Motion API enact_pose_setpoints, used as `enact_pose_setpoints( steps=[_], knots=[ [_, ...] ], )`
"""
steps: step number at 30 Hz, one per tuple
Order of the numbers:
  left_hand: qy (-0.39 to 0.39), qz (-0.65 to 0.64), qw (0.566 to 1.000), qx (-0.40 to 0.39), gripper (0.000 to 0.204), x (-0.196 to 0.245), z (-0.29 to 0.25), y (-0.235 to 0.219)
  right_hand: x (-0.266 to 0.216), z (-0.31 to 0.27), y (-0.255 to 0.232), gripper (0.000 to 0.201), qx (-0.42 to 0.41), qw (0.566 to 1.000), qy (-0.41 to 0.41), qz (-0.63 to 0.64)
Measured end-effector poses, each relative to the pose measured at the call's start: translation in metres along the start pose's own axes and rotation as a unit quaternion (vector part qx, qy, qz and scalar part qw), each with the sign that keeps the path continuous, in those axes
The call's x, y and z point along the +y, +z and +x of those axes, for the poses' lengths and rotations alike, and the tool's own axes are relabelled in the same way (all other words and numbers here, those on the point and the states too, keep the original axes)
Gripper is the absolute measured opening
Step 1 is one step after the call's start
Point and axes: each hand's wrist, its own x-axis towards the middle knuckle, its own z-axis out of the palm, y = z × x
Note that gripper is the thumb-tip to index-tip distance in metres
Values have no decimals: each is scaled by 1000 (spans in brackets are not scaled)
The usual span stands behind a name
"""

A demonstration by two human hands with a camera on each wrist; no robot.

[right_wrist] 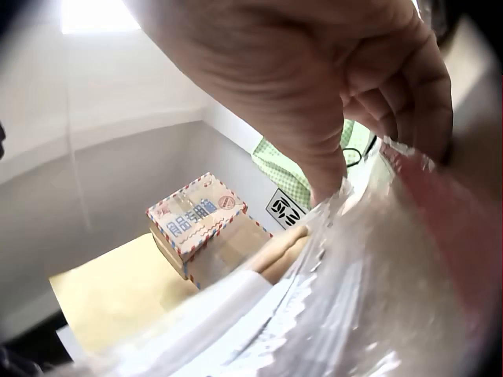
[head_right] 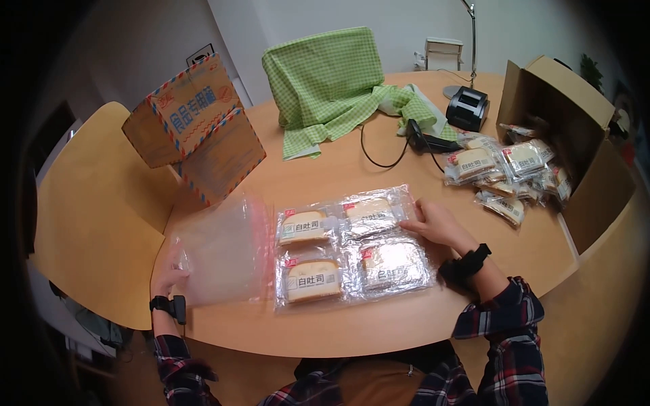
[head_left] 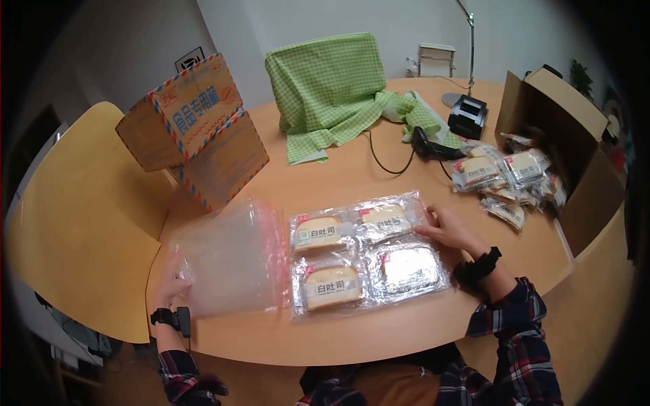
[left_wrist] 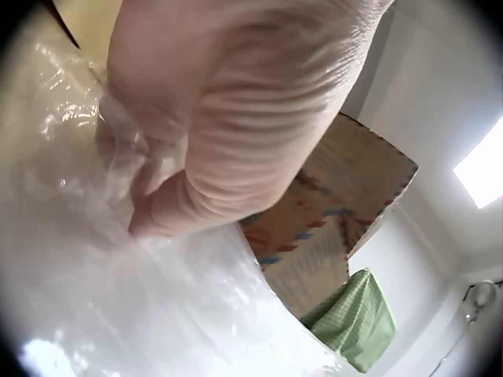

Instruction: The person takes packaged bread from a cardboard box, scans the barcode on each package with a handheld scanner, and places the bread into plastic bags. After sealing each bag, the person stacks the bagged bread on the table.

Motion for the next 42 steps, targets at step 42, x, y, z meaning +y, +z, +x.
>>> enact_pose_setpoints(
  steps=[42],
  knots=[
    [92, -196, 955, -202, 22, 297, -26, 201, 15, -22, -53, 25, 150, 974, -100, 136]
  ],
)
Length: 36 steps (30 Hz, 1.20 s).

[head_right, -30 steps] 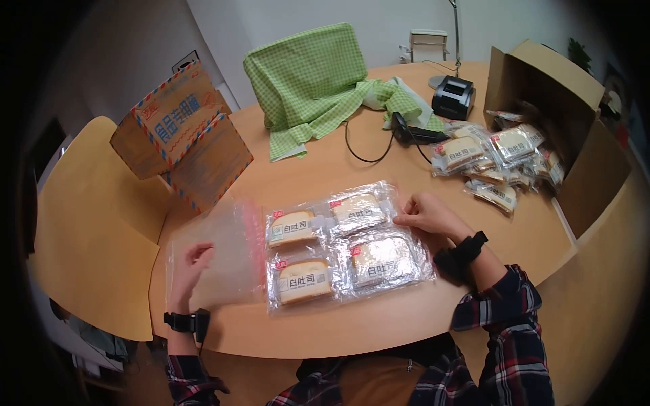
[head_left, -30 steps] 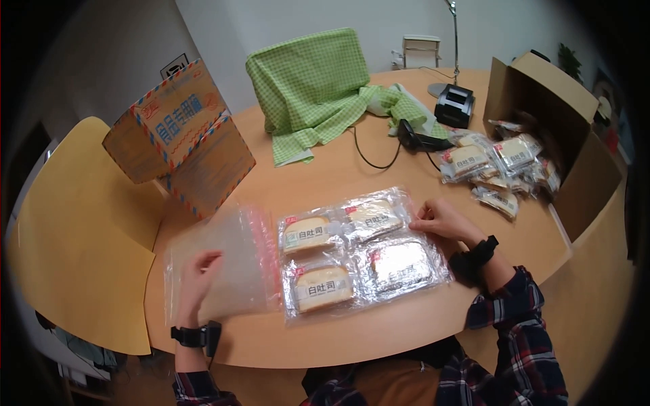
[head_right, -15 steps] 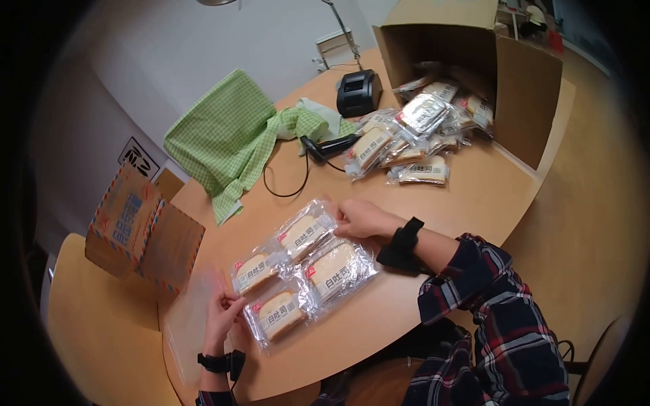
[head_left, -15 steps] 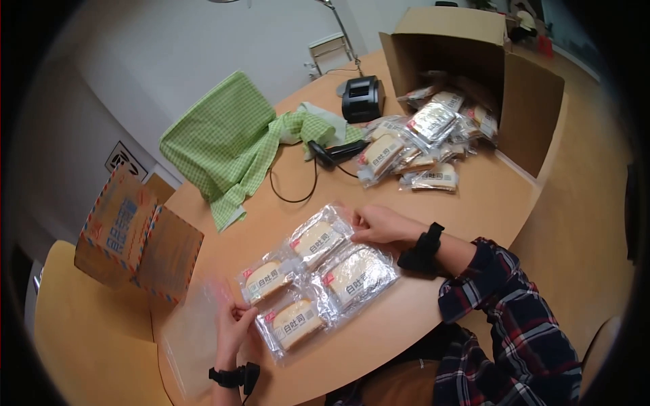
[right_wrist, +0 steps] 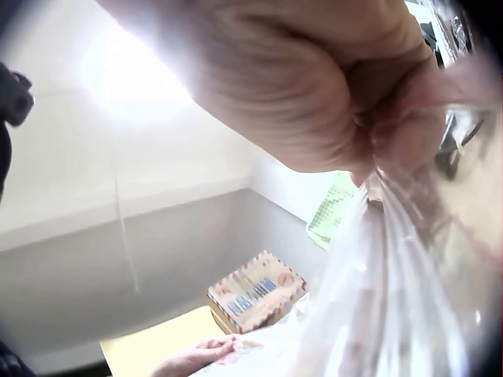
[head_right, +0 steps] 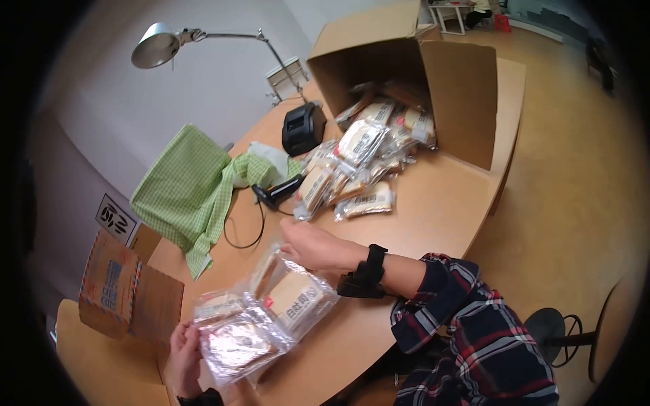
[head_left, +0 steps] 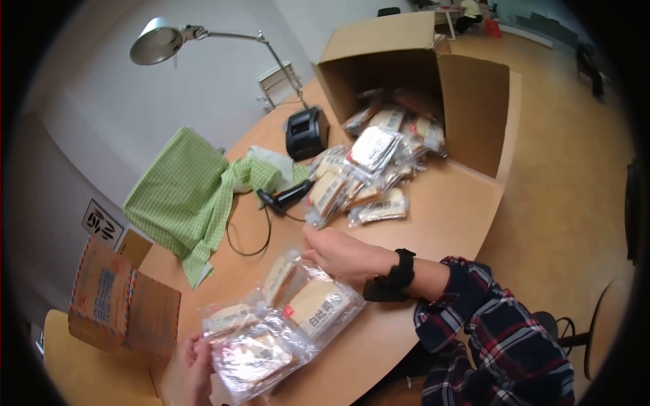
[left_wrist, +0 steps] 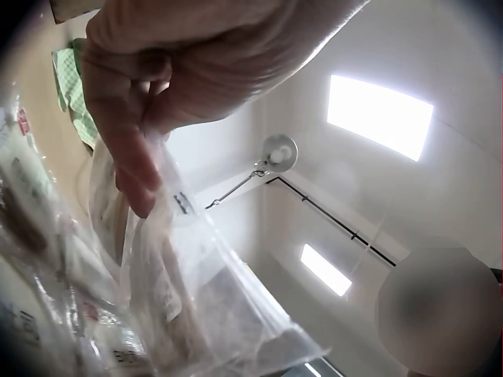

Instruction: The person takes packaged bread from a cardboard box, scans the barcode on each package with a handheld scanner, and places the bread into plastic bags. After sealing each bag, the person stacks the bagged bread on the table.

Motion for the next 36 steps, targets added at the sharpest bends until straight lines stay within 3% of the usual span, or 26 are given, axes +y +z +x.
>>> enact_pose_setpoints(
  steps=[1, 3, 4, 5, 7, 8, 9, 10, 12, 13, 15, 17, 19, 20, 22, 23, 25, 33, 36],
  knots=[
    [25, -5, 999, -24, 27, 10, 10, -5, 1, 4, -10, 25, 6, 1000, 2, -7],
    [107, -44, 993, 3, 27, 38, 37, 17, 5, 17, -37, 25, 14, 981, 115, 153],
    [110, -2, 993, -48, 28, 65, 50, 26, 19, 19, -50, 24, 41, 943, 123, 307],
    [135, 22, 989, -49, 26, 92, 66, 47, 42, 30, -58, 21, 103, 896, 110, 418],
    [214, 8, 975, -57, 23, 131, 118, 87, 60, 35, -95, 42, 167, 734, -60, 655],
    [256, 87, 962, -21, 23, 148, 147, 106, 67, 31, -109, 56, 182, 666, -86, 718],
    [329, -4, 942, -64, 23, 166, 162, 147, 68, 28, -120, 71, 195, 592, -111, 774],
    [393, -17, 918, -56, 24, 169, 201, 175, 71, 25, -121, 71, 192, 596, -113, 771],
    [351, -14, 936, -39, 37, 191, 212, 239, 86, 18, -115, 90, 211, 528, -130, 812],
    [338, -72, 938, -37, 51, 190, 228, 263, 83, 16, -114, 90, 211, 532, -130, 810],
    [320, -113, 941, -22, 42, 189, 229, 287, 75, 18, -108, 99, 246, 585, -130, 761],
    [255, -139, 951, -106, 32, 186, 233, 295, 72, 21, -108, 90, 212, 594, -159, 760],
    [254, -138, 952, -104, 29, 185, 235, 290, 71, 23, -105, 69, 294, 620, -74, 724],
    [257, -177, 945, -99, 28, 187, 236, 286, 75, 25, -103, 69, 294, 620, -72, 724],
    [275, -246, 926, -79, 29, 192, 232, 279, 79, 29, -97, 50, 324, 625, -11, 711],
    [273, -246, 927, -74, 29, 193, 232, 271, 79, 30, -94, 50, 320, 625, -8, 712],
    [363, -226, 898, -106, 30, 196, 233, 250, 81, 31, -86, 33, 309, 607, -6, 732],
    [402, -233, 885, -4, 40, 198, 189, 214, 85, 29, -79, 34, 282, 622, 23, 730],
    [419, -102, 902, -35, 54, 188, 182, 193, 75, 29, -77, 39, 326, 616, 32, 716]
  ],
)
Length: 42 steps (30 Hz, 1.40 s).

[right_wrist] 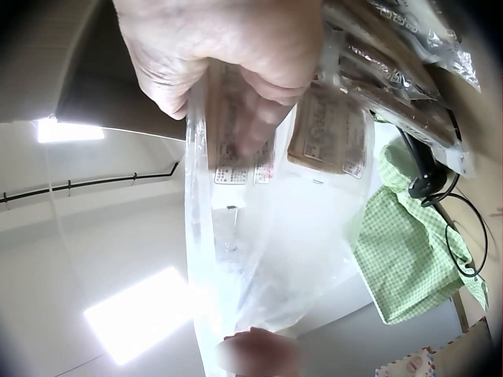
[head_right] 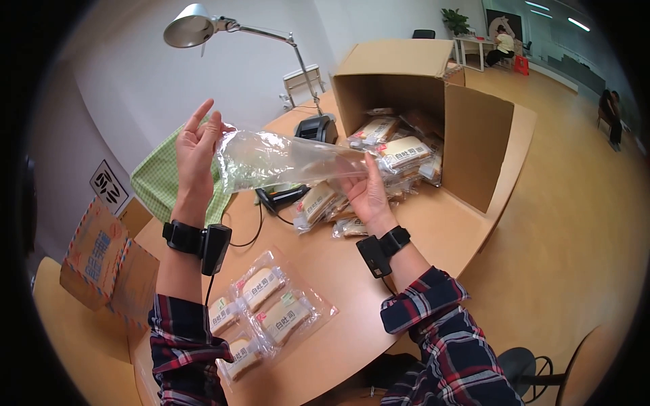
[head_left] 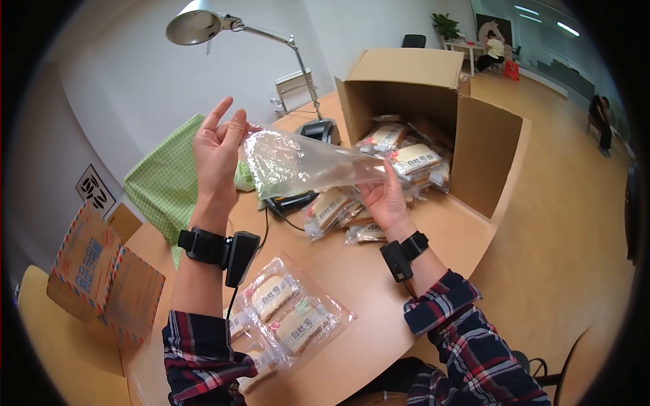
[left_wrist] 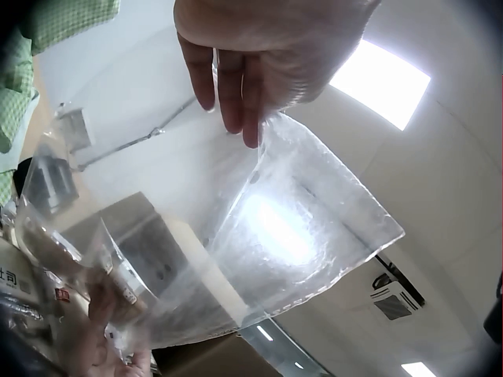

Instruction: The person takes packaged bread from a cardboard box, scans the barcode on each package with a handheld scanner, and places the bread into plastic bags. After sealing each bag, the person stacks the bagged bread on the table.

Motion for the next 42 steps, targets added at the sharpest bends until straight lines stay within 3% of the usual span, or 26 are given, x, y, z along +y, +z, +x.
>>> enact_pose_setpoints(
  steps=[5, 9, 10, 12, 14, 15, 16, 18, 19, 20, 22, 24, 25, 27, 28, 29, 31, 32, 33, 34, 35, 36, 37, 39, 41, 42],
  knots=[
    [2, -59, 998, 6, 54, 18, -9, -24, 10, 4, -12, 41, 34, 997, 61, -31],
    [6, -49, 998, 23, 55, 35, -37, -57, 24, -5, -8, 32, -22, 994, 87, -55],
    [-4, -55, 998, 44, 54, 32, -46, -76, 28, -5, -12, 33, -9, 987, 72, -141],
    [-83, 8, 993, 80, 48, 42, -78, -117, 32, -9, -15, 32, 17, 957, 48, -286],
    [-186, 19, 980, 61, 35, 34, -123, -185, 41, -8, -21, 31, 67, 941, 33, -329],
    [-251, 20, 964, 87, 29, 34, -151, -213, 46, -7, -24, 30, 115, 921, 11, -372],
    [-301, 29, 947, 108, 28, 31, -182, -248, 48, -8, -23, 27, 140, 930, 17, -339],
    [-395, 103, 894, 185, 25, 41, -242, -300, 55, -6, -30, 23, 115, 962, -20, -246],
    [-418, 134, 866, 240, 24, 50, -270, -316, 52, -2, -43, 25, 81, 966, 3, -247],
    [-439, 164, 833, 294, 24, 61, -297, -331, 56, -6, -39, 21, 92, 975, 0, -205],
    [-442, 215, 807, 327, 21, 70, -357, -381, 63, -13, -37, 18, 100, 981, 5, -165],
    [-442, 259, 782, 355, 18, 78, -396, -399, 70, -16, -44, 17, 105, 985, 100, -94],
    [-435, 304, 763, 369, 18, 85, -410, -403, 71, -18, -49, 17, 101, 985, 108, -94],
    [-427, 354, 735, 391, 18, 94, -435, -417, 82, -27, -59, 34, 36, 935, 256, -242],
    [-405, 377, 744, 374, 21, 90, -449, -427, 90, -41, -44, 52, 42, 915, 257, -308],
    [-382, 400, 753, 356, 24, 85, -462, -437, 91, -57, -23, 52, 35, 914, 267, -305],
    [-376, 405, 757, 350, 26, 81, -477, -449, 84, -87, 5, 72, -119, 780, 223, -572],
    [-342, 506, 726, 316, 25, 77, -481, -451, 94, -88, -16, 65, -164, 743, 111, -639],
    [-303, 599, 688, 276, 25, 72, -482, -454, 93, -89, -18, 65, -163, 743, 111, -640],
    [-301, 597, 690, 277, 25, 69, -478, -451, 91, -89, -15, 56, -223, 641, 96, -728],
    [-271, 643, 660, 277, 25, 67, -470, -440, 87, -87, -13, 47, -279, 526, 77, -800],
    [-241, 688, 627, 275, 24, 68, -461, -433, 88, -93, -8, 28, -291, 571, 79, -763],
    [-240, 687, 627, 276, 24, 70, -445, -415, 90, -92, -12, 28, -292, 571, 77, -764],
    [-234, 519, 786, 242, 24, 74, -404, -358, 96, -88, -27, 21, -274, 626, 87, -725],
    [-343, 328, 863, 174, 28, 76, -368, -290, 87, -93, -9, 16, -278, 634, 93, -716],
    [-372, 274, 876, 137, 30, 70, -356, -261, 85, -90, -5, 15, -279, 655, 87, -697]
  ],
)
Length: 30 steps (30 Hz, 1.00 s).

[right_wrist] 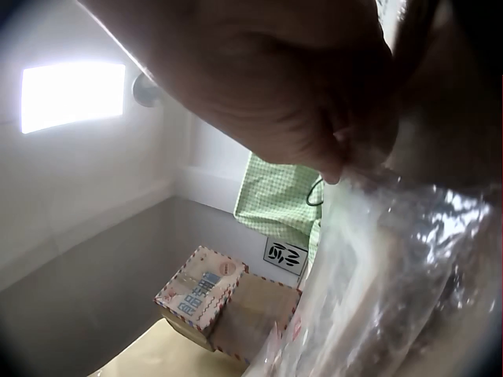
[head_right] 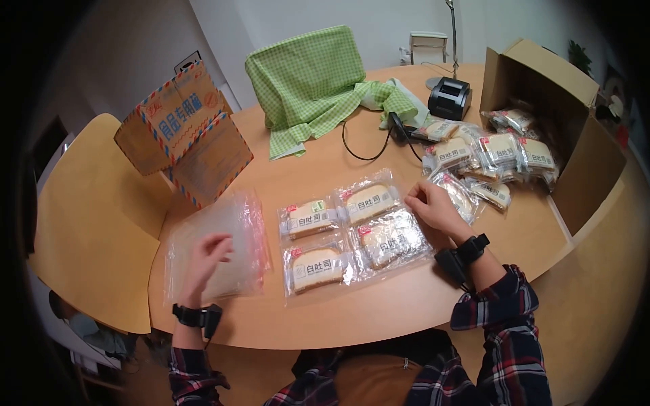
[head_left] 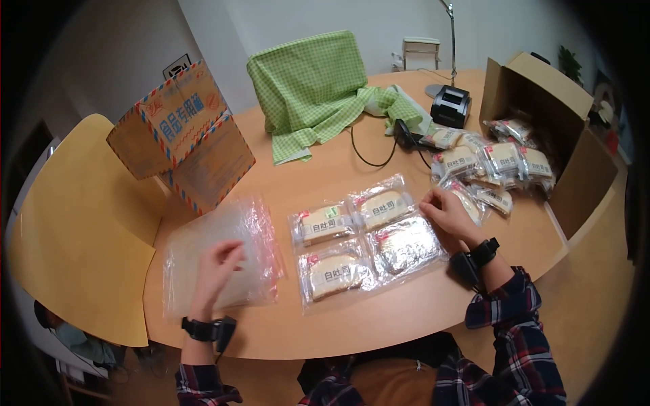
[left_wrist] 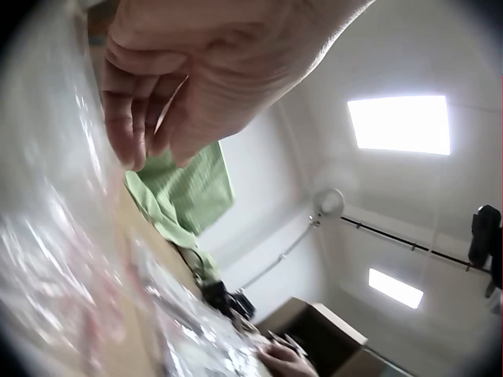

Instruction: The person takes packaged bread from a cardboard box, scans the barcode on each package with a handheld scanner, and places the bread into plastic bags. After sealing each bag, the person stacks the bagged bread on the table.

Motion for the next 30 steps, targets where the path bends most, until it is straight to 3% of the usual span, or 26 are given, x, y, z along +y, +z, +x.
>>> enact_pose_setpoints(
  steps=[3, 5, 7, 10, 11, 12, 13, 14, 15, 16, 18, 21, 23, 25, 27, 29, 30],
  knots=[
    [-40, -36, 986, -156, 39, 19, -3, 64, -3, 2, -10, 17, 16, 1000, -5, 19],
    [-75, -29, 984, -161, 40, 26, 4, 95, -13, -3, -16, 24, 36, 996, 69, 32],
    [-106, -19, 978, -176, 42, 26, 17, 113, -6, -4, -20, 33, 46, 997, 56, -11],
    [-152, -36, 980, -123, 43, 23, 30, 128, -15, -10, -9, 53, -11, 980, 136, 145],
    [-156, -24, 976, -148, 42, 19, 35, 127, -15, -11, -4, 61, -9, 966, 156, 204],
    [-178, -45, 964, -193, 35, 11, 43, 123, -26, -13, -11, 62, -70, 961, 134, 231],
    [-185, -74, 962, -188, 26, 14, 42, 121, -37, -16, -18, 62, -133, 951, 112, 255],
    [-220, -142, 945, -194, 17, 9, 46, 115, -37, -14, -19, 55, -131, 952, 110, 254],
    [-221, -155, 940, -209, 13, 7, 51, 109, -35, -13, -15, 48, -133, 952, 110, 254],
    [-212, -158, 944, -198, 13, 2, 55, 103, -22, -9, -5, 44, -124, 919, 87, 363],
    [-202, -159, 947, -192, 12, 8, 64, 97, -27, -8, -10, 42, -109, 932, 83, 337],
    [-154, -126, 964, -177, 15, 38, 71, 100, -32, -5, -25, 38, -105, 933, 71, 336],
    [-90, -86, 985, -120, 18, 63, 81, 105, -32, -1, -35, 51, -76, 914, 72, 393],
    [-37, -63, 991, -112, 18, 99, 98, 116, -24, 10, -54, 51, -62, 900, 80, 424],
    [26, -76, 990, -114, 17, 147, 121, 138, -19, 21, -78, 41, 38, 867, 21, 497],
    [81, -140, 979, -124, 17, 198, 158, 165, -2, 34, -97, 51, 67, 742, -87, 661],
    [130, -205, 953, -184, 16, 229, 175, 182, -11, 35, -110, 66, 100, 688, -125, 708]
  ],
)
